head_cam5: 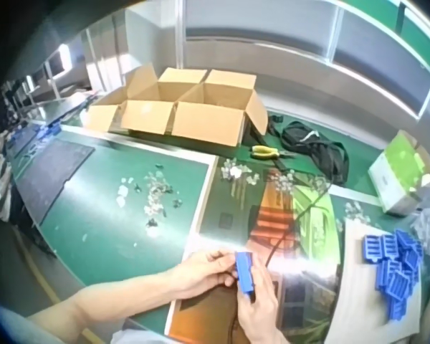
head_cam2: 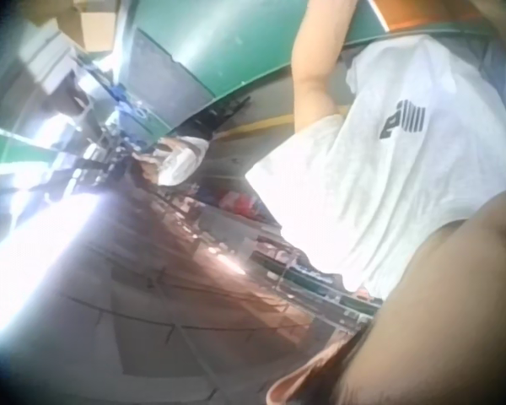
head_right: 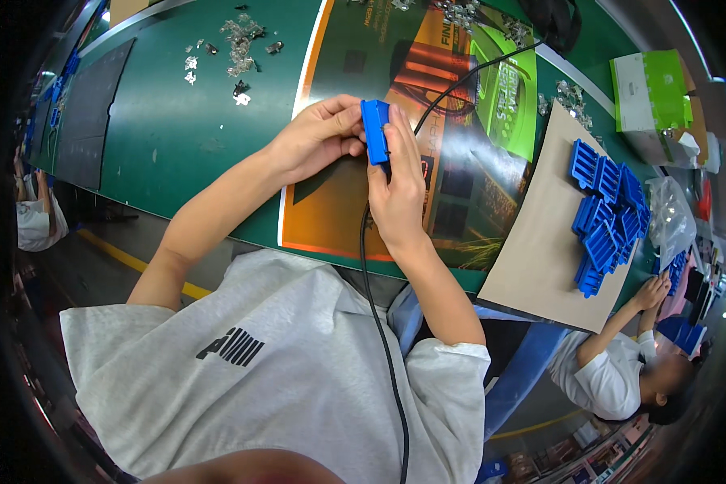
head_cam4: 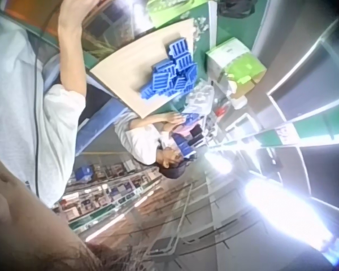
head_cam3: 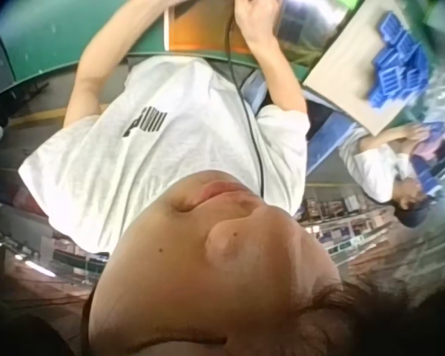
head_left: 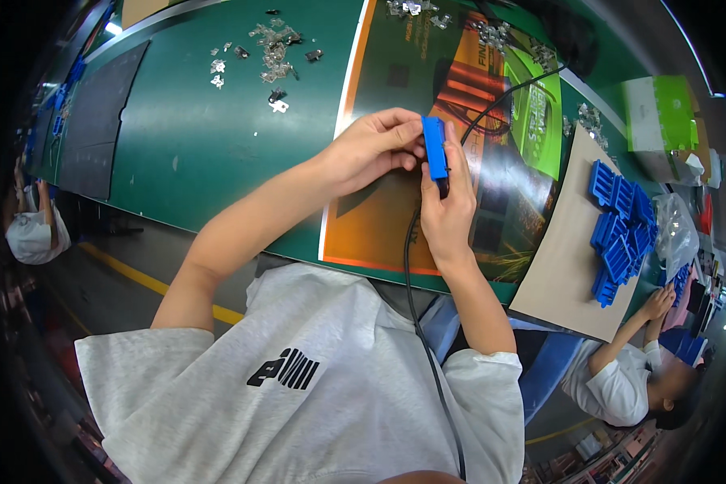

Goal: The person assembles battery holders by inserting metal contact plates into plastic casings by hand, then stacks the completed holders into a storage bin.

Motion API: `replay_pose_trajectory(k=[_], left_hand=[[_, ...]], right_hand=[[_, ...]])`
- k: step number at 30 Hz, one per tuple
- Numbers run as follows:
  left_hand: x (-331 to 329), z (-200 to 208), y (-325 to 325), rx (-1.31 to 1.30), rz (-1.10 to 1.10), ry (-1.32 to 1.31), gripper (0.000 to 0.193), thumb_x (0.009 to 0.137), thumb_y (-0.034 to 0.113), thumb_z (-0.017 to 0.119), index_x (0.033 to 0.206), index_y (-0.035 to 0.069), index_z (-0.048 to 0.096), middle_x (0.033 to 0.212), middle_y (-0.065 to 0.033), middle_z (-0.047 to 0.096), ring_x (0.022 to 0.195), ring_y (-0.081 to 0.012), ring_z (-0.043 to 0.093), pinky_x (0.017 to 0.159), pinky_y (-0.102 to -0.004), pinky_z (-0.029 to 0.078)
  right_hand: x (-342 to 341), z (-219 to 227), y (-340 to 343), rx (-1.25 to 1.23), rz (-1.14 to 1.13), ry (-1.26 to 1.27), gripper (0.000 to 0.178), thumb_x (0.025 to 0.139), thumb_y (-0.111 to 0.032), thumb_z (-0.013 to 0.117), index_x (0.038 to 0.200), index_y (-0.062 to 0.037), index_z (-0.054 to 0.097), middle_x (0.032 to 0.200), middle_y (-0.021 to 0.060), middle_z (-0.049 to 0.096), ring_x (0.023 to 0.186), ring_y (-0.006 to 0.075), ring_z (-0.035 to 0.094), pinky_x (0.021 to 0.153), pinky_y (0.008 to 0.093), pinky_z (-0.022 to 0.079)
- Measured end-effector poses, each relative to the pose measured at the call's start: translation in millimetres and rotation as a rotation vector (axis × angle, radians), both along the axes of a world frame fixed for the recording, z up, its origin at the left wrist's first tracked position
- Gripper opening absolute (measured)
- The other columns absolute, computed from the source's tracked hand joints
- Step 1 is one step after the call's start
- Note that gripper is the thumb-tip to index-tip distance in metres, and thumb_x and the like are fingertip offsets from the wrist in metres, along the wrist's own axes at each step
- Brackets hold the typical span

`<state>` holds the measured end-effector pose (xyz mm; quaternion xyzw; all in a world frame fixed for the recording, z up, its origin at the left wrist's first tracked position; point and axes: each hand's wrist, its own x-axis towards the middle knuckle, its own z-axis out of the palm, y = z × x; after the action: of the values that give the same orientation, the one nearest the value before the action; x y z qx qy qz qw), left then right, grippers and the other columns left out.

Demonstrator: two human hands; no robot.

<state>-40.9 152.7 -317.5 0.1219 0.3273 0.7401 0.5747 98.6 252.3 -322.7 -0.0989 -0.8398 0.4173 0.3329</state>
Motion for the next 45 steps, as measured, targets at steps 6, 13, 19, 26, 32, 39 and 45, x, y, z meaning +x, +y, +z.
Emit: replay_pose_trajectory(k=[6,13,19,26,32,39,45], left_hand=[[-1.3,9.7,-1.4,-0.070,0.010,0.112,0.025,0.091,0.020,0.061,0.108,0.002,0.060,0.094,-0.0052,0.062,0.084,-0.0115,0.057,0.073,-0.0241,0.048],[-6.6,4.1,-1.6,-0.062,-0.009,0.171,0.027,0.091,0.022,0.061,0.107,0.002,0.058,0.095,-0.0056,0.061,0.085,-0.0125,0.058,0.074,-0.0249,0.049],[-6.3,-3.7,0.2,-0.038,-0.078,0.069,0.029,0.090,0.027,0.062,0.104,0.005,0.050,0.096,-0.0062,0.059,0.089,-0.0147,0.060,0.075,-0.0286,0.052],[-4.8,5.4,-1.4,-0.144,-0.052,0.159,0.039,0.088,0.032,0.064,0.112,0.008,0.045,0.089,-0.0024,0.056,0.078,-0.0117,0.054,0.068,-0.0263,0.048],[-4.3,7.8,0.5,-0.175,-0.035,0.376,0.037,0.090,0.030,0.062,0.113,0.007,0.045,0.079,-0.0004,0.047,0.069,-0.0112,0.047,0.062,-0.0261,0.043],[-13.0,-1.7,4.6,-0.085,0.058,0.036,0.018,0.094,0.022,0.051,0.103,0.006,0.049,0.074,-0.0014,0.041,0.067,-0.0132,0.044,0.064,-0.0275,0.040],[-15.1,-12.4,2.2,-0.050,0.072,0.011,0.016,0.094,0.020,0.051,0.100,0.005,0.050,0.073,-0.0014,0.040,0.069,-0.0134,0.043,0.063,-0.0281,0.039]], right_hand=[[0.5,-1.9,0.0,0.070,-0.095,-0.021,0.051,0.077,0.013,0.055,0.126,0.0041,0.045,0.136,0.0223,0.044,0.127,0.0371,0.043,0.103,0.0425,0.037],[2.0,3.6,-7.5,-0.008,-0.078,-0.110,0.051,0.078,0.009,0.057,0.127,0.0049,0.045,0.136,0.0218,0.044,0.125,0.0361,0.045,0.102,0.0402,0.038],[0.9,11.1,-13.9,-0.018,-0.067,-0.111,0.047,0.086,-0.002,0.059,0.131,0.0044,0.043,0.134,0.0193,0.049,0.120,0.0329,0.051,0.097,0.0379,0.042],[3.1,15.1,-16.0,-0.126,-0.044,-0.121,0.048,0.085,0.000,0.059,0.131,0.0037,0.043,0.131,0.0199,0.050,0.116,0.0316,0.054,0.093,0.0360,0.046],[4.2,22.1,8.7,-0.722,0.152,-0.086,0.045,0.093,-0.016,0.056,0.130,0.0059,0.042,0.117,0.0115,0.055,0.106,0.0153,0.055,0.091,0.0289,0.045],[3.6,27.7,43.3,-1.392,0.145,0.162,0.050,0.097,-0.042,0.038,0.126,-0.0013,0.041,0.124,0.0144,0.053,0.116,0.0277,0.051,0.096,0.0515,0.043],[29.7,16.3,69.1,-1.604,0.092,0.433,0.048,0.097,-0.039,0.038,0.127,-0.0018,0.041,0.126,0.0171,0.051,0.115,0.0317,0.051,0.097,0.0483,0.044]])
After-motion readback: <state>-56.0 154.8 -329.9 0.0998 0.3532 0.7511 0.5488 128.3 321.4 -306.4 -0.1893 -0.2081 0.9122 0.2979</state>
